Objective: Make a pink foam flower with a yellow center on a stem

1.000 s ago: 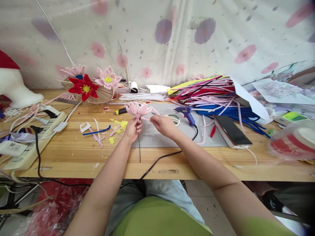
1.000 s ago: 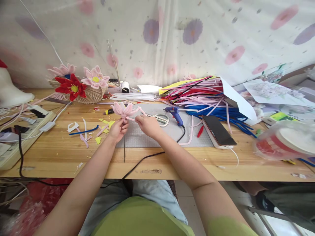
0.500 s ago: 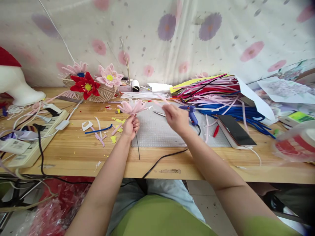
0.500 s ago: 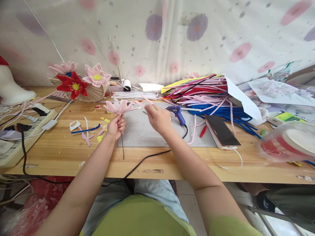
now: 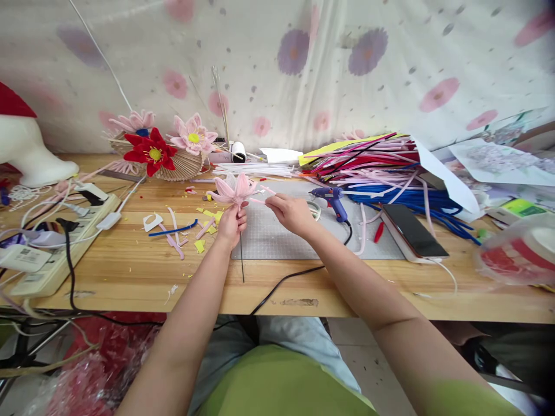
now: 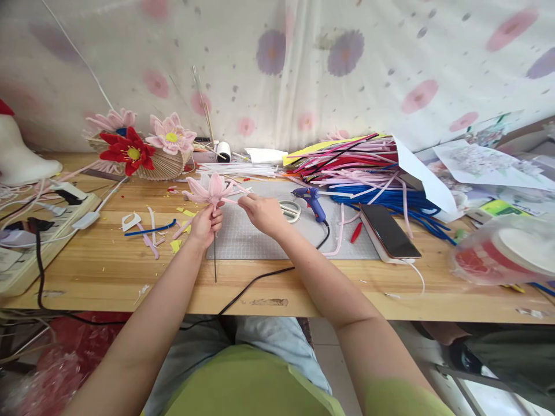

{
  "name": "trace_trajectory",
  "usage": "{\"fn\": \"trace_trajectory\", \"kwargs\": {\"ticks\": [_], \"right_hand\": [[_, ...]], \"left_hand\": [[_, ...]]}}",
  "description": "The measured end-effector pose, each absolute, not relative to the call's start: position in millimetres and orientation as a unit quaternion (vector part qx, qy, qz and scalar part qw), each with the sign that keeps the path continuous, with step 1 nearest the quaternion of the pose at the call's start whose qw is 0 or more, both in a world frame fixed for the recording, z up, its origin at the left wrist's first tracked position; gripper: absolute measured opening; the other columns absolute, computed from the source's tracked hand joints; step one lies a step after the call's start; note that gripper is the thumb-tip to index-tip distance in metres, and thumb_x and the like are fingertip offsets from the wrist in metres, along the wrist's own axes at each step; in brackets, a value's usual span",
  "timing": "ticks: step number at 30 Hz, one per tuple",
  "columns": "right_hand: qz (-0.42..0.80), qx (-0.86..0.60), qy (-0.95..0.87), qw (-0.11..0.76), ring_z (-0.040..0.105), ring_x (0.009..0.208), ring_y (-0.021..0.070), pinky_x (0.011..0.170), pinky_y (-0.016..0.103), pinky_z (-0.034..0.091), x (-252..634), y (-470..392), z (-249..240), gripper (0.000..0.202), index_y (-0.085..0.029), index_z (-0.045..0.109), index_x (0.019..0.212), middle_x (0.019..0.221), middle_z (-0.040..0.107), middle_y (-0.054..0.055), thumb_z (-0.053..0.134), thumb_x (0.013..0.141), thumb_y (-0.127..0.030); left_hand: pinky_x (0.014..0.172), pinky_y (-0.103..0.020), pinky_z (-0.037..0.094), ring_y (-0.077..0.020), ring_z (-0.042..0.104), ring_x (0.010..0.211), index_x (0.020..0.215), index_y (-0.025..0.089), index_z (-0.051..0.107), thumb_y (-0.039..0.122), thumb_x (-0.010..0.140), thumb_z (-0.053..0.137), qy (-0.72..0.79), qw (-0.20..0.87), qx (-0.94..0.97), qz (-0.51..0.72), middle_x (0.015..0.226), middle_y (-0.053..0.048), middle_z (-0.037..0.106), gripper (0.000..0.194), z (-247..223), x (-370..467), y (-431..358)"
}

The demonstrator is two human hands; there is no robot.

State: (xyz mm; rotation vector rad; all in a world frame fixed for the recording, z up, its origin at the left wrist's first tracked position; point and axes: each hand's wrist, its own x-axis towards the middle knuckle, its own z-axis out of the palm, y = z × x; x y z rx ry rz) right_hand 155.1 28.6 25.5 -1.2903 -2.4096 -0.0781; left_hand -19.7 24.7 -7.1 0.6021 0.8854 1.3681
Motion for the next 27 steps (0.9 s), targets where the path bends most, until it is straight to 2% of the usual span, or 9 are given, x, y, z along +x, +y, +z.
{"fn": "trace_trajectory", "kwargs": {"ticks": [3,5,10,16,27], "right_hand": [[-0.040,-0.447,-0.877,0.171,0.058,0.079,0.0155,0.054,0.026,0.022,147,37,33,0.031,-0.025,0.060,0.102,0.100,0.064,0.003,0.030,0.093,-0.029],[-0.049,-0.433,-0.888,0.148,0.057,0.079,0.0158,0.053,0.026,0.020,144,41,37,0.031,-0.025,0.060,0.102,0.100,0.064,0.003,0.030,0.093,-0.027],[-0.078,-0.420,-0.899,0.098,0.055,0.073,0.0157,0.052,0.027,0.018,138,48,43,0.030,-0.024,0.060,0.101,0.094,0.064,0.005,0.031,0.092,-0.024],[-0.109,-0.406,-0.904,0.081,0.053,0.071,0.0161,0.053,0.028,0.021,132,55,42,0.030,-0.021,0.061,0.102,0.094,0.063,0.008,0.034,0.088,-0.018],[-0.115,-0.404,-0.905,0.063,0.055,0.076,0.0160,0.053,0.028,0.020,129,55,43,0.029,-0.021,0.059,0.103,0.097,0.062,0.007,0.035,0.088,-0.017]], "left_hand": [[0.033,-0.013,0.011,0.0004,0.026,0.037,0.080,0.013,0.056,0.031,0.074,0.064,0.410,0.615,0.289,0.609,0.060,0.004,0.046,0.021,-7,-16,24],[0.034,-0.014,0.010,0.0003,0.027,0.038,0.079,0.014,0.054,0.031,0.073,0.065,0.420,0.605,0.295,0.608,0.063,0.003,0.049,0.022,-6,-14,22],[0.037,-0.015,0.010,-0.0014,0.023,0.038,0.080,0.014,0.052,0.028,0.077,0.060,0.452,0.601,0.286,0.594,0.053,0.008,0.032,0.016,-3,-10,19],[0.038,-0.017,0.010,-0.0032,0.021,0.039,0.081,0.014,0.052,0.021,0.079,0.049,0.478,0.586,0.288,0.588,0.054,0.007,0.030,0.007,-2,-7,19],[0.037,-0.017,0.008,-0.0027,0.016,0.038,0.079,0.012,0.054,0.040,0.091,0.033,0.502,0.579,0.281,0.578,0.052,0.008,0.026,0.037,-4,-5,20]]}}
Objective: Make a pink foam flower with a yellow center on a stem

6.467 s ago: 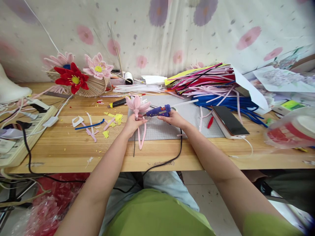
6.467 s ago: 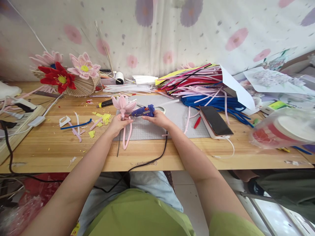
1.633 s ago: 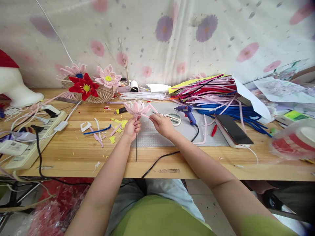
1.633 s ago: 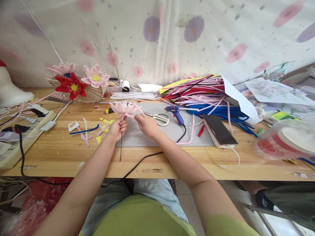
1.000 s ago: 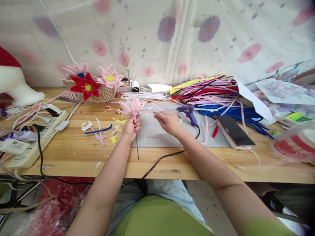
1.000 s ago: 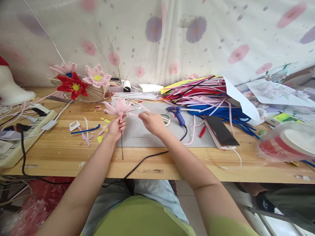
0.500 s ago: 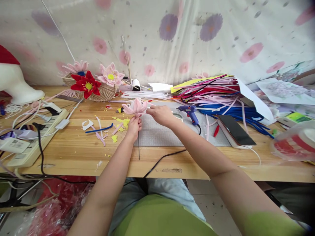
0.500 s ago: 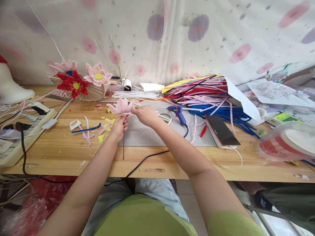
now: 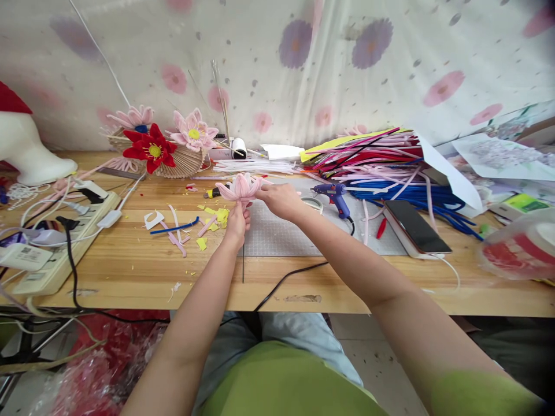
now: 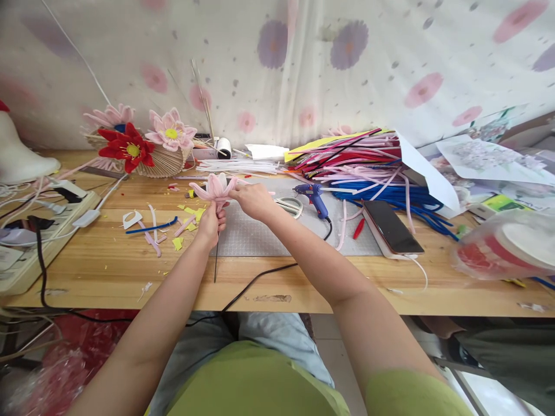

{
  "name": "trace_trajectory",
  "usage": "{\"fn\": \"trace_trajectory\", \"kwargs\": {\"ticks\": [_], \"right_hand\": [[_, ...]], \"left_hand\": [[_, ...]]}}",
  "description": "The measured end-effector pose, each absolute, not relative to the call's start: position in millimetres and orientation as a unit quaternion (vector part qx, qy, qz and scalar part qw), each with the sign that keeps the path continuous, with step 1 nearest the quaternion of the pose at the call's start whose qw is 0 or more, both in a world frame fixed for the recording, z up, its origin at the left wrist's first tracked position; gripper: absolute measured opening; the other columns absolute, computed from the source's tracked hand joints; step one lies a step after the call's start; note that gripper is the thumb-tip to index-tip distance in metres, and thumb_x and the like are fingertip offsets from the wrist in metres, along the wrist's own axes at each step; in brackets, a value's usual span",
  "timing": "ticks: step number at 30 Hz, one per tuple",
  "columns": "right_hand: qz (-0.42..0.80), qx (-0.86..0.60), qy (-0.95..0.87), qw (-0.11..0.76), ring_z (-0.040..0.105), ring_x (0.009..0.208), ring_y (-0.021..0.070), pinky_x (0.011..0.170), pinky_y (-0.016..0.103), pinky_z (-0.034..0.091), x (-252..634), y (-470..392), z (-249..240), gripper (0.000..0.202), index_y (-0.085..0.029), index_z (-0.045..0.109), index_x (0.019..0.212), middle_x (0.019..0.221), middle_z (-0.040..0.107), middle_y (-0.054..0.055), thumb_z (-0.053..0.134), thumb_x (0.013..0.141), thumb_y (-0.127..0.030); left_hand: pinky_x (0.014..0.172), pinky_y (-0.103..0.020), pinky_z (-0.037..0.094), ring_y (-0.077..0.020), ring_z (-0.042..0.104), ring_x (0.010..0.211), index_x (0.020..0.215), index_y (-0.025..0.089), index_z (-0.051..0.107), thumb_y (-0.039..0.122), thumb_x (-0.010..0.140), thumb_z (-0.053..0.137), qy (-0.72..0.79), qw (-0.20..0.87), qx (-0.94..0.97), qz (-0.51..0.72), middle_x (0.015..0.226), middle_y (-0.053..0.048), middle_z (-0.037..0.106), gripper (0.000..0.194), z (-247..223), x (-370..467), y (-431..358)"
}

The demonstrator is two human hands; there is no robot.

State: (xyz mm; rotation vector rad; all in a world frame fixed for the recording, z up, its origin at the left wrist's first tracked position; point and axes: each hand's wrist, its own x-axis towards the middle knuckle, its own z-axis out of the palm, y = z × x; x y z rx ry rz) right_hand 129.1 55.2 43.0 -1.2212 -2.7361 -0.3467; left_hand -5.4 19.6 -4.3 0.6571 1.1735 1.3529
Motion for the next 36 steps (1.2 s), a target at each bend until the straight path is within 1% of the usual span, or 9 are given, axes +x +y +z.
{"fn": "trace_trajectory", "kwargs": {"ticks": [3,9,14,20,24,27,31,34,36], "right_hand": [[-0.112,-0.401,-0.907,0.066,0.055,0.077,0.0161,0.053,0.027,0.020,129,55,43,0.030,-0.021,0.059,0.104,0.098,0.062,0.007,0.034,0.088,-0.016],[-0.118,-0.411,-0.902,0.062,0.054,0.074,0.0161,0.053,0.027,0.020,131,55,41,0.030,-0.020,0.058,0.105,0.092,0.062,0.007,0.034,0.088,-0.016],[-0.117,-0.412,-0.902,0.058,0.054,0.074,0.0161,0.054,0.027,0.022,131,54,41,0.031,-0.021,0.058,0.108,0.093,0.062,0.008,0.034,0.088,-0.016],[-0.120,-0.410,-0.903,0.052,0.055,0.074,0.0163,0.052,0.028,0.021,128,52,45,0.029,-0.020,0.059,0.104,0.092,0.063,0.007,0.035,0.088,-0.016],[-0.117,-0.407,-0.904,0.054,0.056,0.075,0.0167,0.052,0.028,0.020,126,49,49,0.031,-0.021,0.057,0.107,0.091,0.063,0.007,0.035,0.087,-0.014],[-0.113,-0.412,-0.903,0.058,0.057,0.076,0.0169,0.052,0.027,0.021,124,47,51,0.031,-0.020,0.057,0.107,0.092,0.063,0.008,0.033,0.088,-0.015],[-0.112,-0.426,-0.895,0.074,0.058,0.079,0.0177,0.054,0.027,0.025,122,44,50,0.030,-0.018,0.058,0.103,0.095,0.064,0.008,0.031,0.090,-0.018],[-0.101,-0.440,-0.888,0.087,0.059,0.083,0.0185,0.056,0.027,0.029,120,42,46,0.032,-0.018,0.058,0.102,0.099,0.064,0.009,0.028,0.092,-0.022],[-0.089,-0.452,-0.883,0.087,0.059,0.086,0.0191,0.058,0.026,0.031,119,42,43,0.034,-0.018,0.057,0.105,0.101,0.065,0.009,0.026,0.094,-0.025]], "left_hand": [[0.037,-0.017,0.007,-0.0026,0.016,0.037,0.078,0.012,0.055,0.043,0.090,0.035,0.500,0.578,0.281,0.581,0.051,0.008,0.025,0.039,-5,-6,20],[0.036,-0.017,0.006,-0.0024,0.015,0.037,0.075,0.012,0.057,0.054,0.085,0.040,0.495,0.581,0.288,0.578,0.050,0.008,0.022,0.046,-6,-8,20],[0.036,-0.017,0.006,-0.0024,0.015,0.037,0.074,0.012,0.058,0.058,0.081,0.044,0.497,0.575,0.294,0.579,0.050,0.008,0.021,0.049,-7,-8,20],[0.035,-0.017,0.006,-0.0022,0.015,0.036,0.073,0.012,0.059,0.054,0.080,0.048,0.509,0.557,0.305,0.581,0.049,0.009,0.020,0.045,-7,-7,20],[0.033,-0.016,0.006,-0.0018,0.015,0.035,0.071,0.011,0.058,0.050,0.079,0.052,0.499,0.563,0.296,0.589,0.048,0.009,0.019,0.040,-6,-7,19],[0.032,-0.014,0.006,-0.0010,0.013,0.034,0.068,0.012,0.056,0.045,0.081,0.053,0.479,0.591,0.268,0.591,0.046,0.010,0.018,0.036,-2,-8,18],[0.030,-0.012,0.006,-0.0003,0.012,0.032,0.065,0.012,0.051,0.039,0.085,0.050,0.434,0.658,0.201,0.582,0.044,0.011,0.017,0.034,5,-11,18],[0.028,-0.011,0.006,-0.0005,0.012,0.030,0.064,0.013,0.048,0.037,0.088,0.045,0.394,0.702,0.151,0.573,0.043,0.011,0.016,0.034,9,-13,18],[0.027,-0.011,0.007,-0.0008,0.012,0.030,0.064,0.013,0.047,0.036,0.090,0.040,0.368,0.724,0.131,0.569,0.043,0.011,0.016,0.036,11,-14,17]]}}
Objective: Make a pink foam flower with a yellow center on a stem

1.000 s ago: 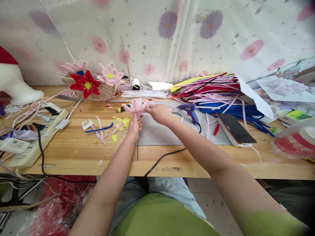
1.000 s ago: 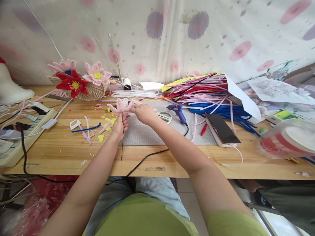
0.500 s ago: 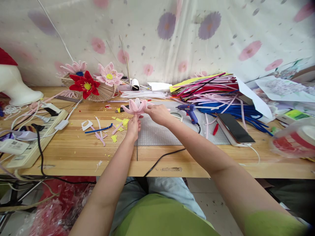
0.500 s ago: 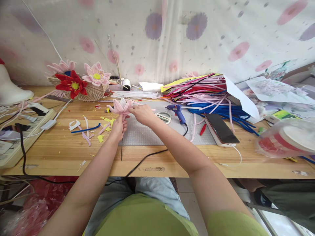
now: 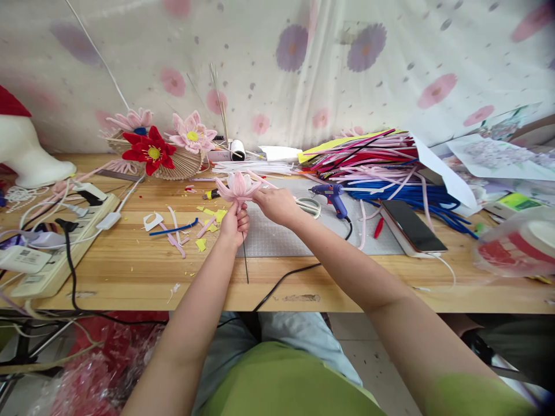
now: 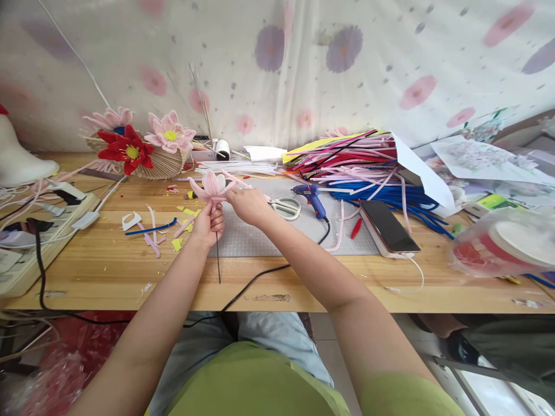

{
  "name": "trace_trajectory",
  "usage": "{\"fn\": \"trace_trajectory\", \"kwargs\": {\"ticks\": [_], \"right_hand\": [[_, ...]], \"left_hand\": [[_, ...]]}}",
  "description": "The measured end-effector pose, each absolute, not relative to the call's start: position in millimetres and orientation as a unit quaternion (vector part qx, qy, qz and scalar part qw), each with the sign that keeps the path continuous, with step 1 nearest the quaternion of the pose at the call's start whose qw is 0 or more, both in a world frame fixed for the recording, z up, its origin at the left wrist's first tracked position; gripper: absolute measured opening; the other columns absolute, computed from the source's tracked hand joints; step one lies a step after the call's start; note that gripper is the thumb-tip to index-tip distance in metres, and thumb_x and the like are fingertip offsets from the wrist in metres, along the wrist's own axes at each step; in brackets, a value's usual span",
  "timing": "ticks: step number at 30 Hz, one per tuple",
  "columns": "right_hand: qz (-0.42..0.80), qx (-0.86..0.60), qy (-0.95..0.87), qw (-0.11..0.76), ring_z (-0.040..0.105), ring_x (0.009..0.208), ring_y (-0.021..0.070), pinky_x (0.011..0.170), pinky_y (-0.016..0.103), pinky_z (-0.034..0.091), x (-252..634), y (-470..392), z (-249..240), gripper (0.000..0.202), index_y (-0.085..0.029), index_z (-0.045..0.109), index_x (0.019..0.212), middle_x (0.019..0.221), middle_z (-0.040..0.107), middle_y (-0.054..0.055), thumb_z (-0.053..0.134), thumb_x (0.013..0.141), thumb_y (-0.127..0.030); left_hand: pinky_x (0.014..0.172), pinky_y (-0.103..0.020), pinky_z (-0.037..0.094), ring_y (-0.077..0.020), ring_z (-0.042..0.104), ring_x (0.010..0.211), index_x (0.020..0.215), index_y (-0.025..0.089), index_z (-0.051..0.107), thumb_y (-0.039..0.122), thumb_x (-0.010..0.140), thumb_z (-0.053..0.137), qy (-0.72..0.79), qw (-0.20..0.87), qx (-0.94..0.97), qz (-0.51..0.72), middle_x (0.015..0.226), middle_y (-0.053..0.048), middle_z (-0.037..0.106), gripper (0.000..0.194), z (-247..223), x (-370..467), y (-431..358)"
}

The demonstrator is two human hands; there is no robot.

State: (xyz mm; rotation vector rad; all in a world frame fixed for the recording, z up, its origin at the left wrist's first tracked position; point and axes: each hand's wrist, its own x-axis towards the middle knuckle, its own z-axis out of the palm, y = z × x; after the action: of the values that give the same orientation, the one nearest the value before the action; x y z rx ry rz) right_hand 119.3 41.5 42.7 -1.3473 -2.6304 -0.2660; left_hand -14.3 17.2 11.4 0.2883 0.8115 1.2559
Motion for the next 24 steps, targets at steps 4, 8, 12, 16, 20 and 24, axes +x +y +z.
{"fn": "trace_trajectory", "kwargs": {"ticks": [4,8,12,16,20,24], "right_hand": [[-0.071,-0.478,-0.869,0.101,0.060,0.086,0.0186,0.060,0.026,0.032,120,42,34,0.036,-0.021,0.054,0.111,0.102,0.065,0.008,0.023,0.095,-0.030],[-0.048,-0.493,-0.858,0.133,0.060,0.083,0.0176,0.058,0.025,0.030,120,42,22,0.037,-0.022,0.055,0.107,0.101,0.067,0.006,0.022,0.096,-0.033],[0.001,-0.496,-0.853,0.161,0.060,0.080,0.0164,0.059,0.024,0.030,110,43,12,0.039,-0.021,0.055,0.107,0.097,0.068,0.005,0.021,0.096,-0.036],[0.049,-0.498,-0.842,0.203,0.060,0.079,0.0156,0.059,0.024,0.029,100,48,12,0.040,-0.021,0.055,0.112,0.096,0.068,0.004,0.022,0.095,-0.036],[0.091,-0.506,-0.821,0.250,0.060,0.076,0.0143,0.059,0.023,0.030,100,50,18,0.039,-0.022,0.057,0.110,0.089,0.068,0.002,0.025,0.094,-0.037],[0.170,-0.518,-0.791,0.277,0.058,0.070,0.0119,0.061,0.021,0.034,100,51,16,0.040,-0.020,0.060,0.102,0.075,0.066,0.000,0.026,0.094,-0.039]], "left_hand": [[0.027,-0.011,0.009,-0.0018,0.012,0.030,0.064,0.014,0.046,0.034,0.093,0.031,0.321,0.752,0.126,0.562,0.043,0.010,0.015,0.039,13,-18,16],[0.028,-0.012,0.012,-0.0030,0.014,0.034,0.066,0.015,0.046,0.035,0.093,0.032,0.276,0.754,0.161,0.574,0.046,0.008,0.018,0.036,14,-20,13],[0.030,-0.015,0.013,-0.0046,0.012,0.037,0.066,0.017,0.044,0.034,0.092,0.036,0.288,0.722,0.202,0.595,0.049,0.006,0.020,0.032,16,-18,9],[0.031,-0.018,0.009,-0.0057,0.008,0.039,0.063,0.018,0.041,0.035,0.091,0.038,0.303,0.691,0.221,0.618,0.051,0.006,0.017,0.033,20,-15,5],[0.032,-0.019,0.007,-0.0061,0.006,0.040,0.063,0.018,0.039,0.033,0.092,0.036,0.303,0.676,0.225,0.633,0.051,0.005,0.016,0.033,20,-16,4],[0.032,-0.019,0.007,-0.0060,0.005,0.040,0.064,0.018,0.040,0.032,0.093,0.034,0.284,0.687,0.218,0.633,0.051,0.005,0.015,0.032,17,-13,5]]}}
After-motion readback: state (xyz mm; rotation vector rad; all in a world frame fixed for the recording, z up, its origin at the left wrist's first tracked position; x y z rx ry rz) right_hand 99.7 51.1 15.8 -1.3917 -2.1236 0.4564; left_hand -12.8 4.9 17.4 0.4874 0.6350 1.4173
